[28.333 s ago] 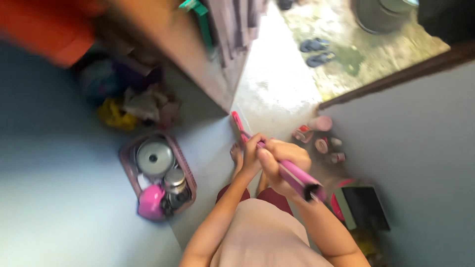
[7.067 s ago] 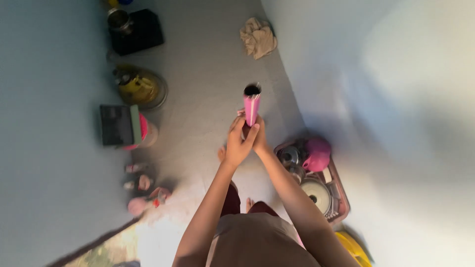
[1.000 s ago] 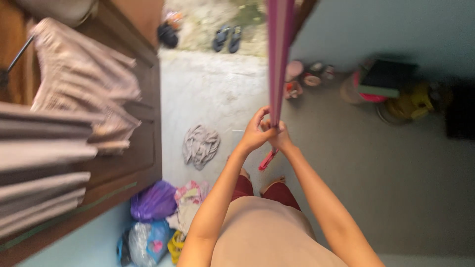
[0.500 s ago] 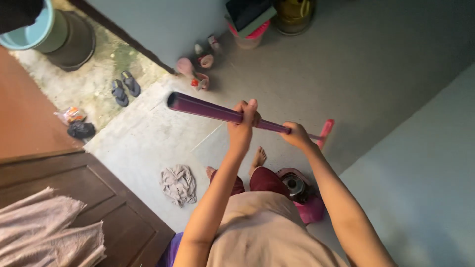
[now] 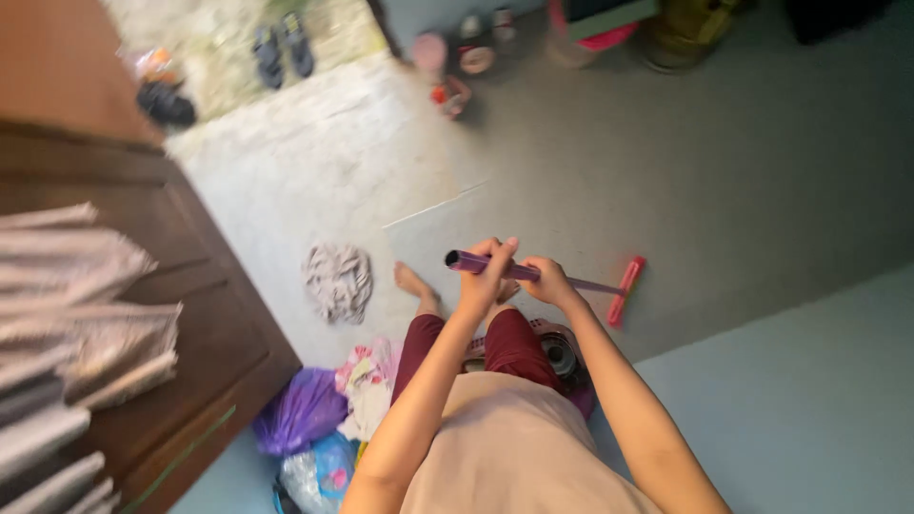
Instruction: The recorder is sweeping the floor using a broom.
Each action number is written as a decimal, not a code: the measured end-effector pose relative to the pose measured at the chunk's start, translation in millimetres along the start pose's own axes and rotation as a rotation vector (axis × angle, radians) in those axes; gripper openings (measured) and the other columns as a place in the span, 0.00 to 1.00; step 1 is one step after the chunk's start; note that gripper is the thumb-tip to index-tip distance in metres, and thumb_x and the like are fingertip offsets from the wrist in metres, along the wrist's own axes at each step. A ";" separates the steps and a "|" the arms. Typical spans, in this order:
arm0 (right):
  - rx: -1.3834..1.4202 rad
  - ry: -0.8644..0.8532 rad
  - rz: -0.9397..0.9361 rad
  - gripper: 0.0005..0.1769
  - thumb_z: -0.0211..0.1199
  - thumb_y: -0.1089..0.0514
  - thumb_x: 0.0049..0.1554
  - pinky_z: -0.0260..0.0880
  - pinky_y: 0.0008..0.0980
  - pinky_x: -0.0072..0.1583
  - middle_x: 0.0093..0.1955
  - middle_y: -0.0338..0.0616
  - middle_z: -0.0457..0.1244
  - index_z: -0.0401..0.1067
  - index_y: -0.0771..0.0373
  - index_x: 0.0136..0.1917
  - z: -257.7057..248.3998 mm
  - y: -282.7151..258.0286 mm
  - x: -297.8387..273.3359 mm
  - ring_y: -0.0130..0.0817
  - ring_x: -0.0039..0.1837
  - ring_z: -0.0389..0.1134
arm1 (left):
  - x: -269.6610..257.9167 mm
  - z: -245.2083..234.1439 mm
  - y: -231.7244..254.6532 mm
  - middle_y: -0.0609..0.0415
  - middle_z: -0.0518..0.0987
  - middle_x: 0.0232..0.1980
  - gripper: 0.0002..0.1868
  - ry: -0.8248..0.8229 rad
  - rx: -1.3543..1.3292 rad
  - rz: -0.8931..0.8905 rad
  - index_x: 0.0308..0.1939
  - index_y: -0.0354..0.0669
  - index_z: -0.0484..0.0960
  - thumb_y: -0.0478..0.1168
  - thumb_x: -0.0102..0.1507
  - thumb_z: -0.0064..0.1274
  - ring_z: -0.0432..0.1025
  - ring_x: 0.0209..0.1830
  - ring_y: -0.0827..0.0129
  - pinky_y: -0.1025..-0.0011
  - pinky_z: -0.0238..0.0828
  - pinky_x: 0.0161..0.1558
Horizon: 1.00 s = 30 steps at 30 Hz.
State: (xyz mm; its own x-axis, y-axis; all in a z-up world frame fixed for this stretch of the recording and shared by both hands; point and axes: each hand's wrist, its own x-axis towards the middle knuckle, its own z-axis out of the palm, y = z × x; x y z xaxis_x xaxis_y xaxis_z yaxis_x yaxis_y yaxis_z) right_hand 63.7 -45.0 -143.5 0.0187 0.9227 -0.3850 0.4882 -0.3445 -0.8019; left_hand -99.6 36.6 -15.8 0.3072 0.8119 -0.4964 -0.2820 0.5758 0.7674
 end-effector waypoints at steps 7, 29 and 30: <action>0.048 -0.018 -0.287 0.03 0.64 0.64 0.57 0.67 0.35 0.47 0.40 0.41 0.65 0.73 0.64 0.47 107.6 -176.6 68.7 0.31 0.42 0.67 | -56.2 -116.4 193.7 0.56 0.70 0.23 0.23 0.053 0.230 0.431 0.21 0.39 0.64 0.38 0.65 0.59 0.66 0.26 0.77 0.74 0.63 0.29; 0.256 0.081 -0.712 0.05 0.61 0.61 0.66 0.69 0.27 0.51 0.45 0.40 0.68 0.72 0.64 0.55 134.0 -330.8 320.0 0.25 0.47 0.68 | 41.8 -105.0 274.0 0.48 0.72 0.26 0.12 0.201 0.777 0.961 0.24 0.39 0.72 0.39 0.53 0.60 0.71 0.32 0.54 0.59 0.67 0.41; 0.253 0.059 -0.728 0.05 0.61 0.61 0.66 0.69 0.27 0.51 0.45 0.40 0.68 0.72 0.64 0.55 129.3 -342.7 320.9 0.25 0.47 0.68 | 37.6 -98.1 284.4 0.48 0.72 0.26 0.12 0.228 0.775 0.969 0.24 0.39 0.72 0.39 0.53 0.60 0.71 0.32 0.54 0.59 0.67 0.41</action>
State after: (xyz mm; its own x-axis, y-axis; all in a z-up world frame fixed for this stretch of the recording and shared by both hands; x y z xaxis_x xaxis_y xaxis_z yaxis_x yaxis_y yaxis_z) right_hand -210.4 346.8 -51.4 -0.1808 0.9370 0.2988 0.1811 0.3303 -0.9263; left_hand -257.5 240.3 143.9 0.0878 0.9110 0.4030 0.3264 -0.4085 0.8524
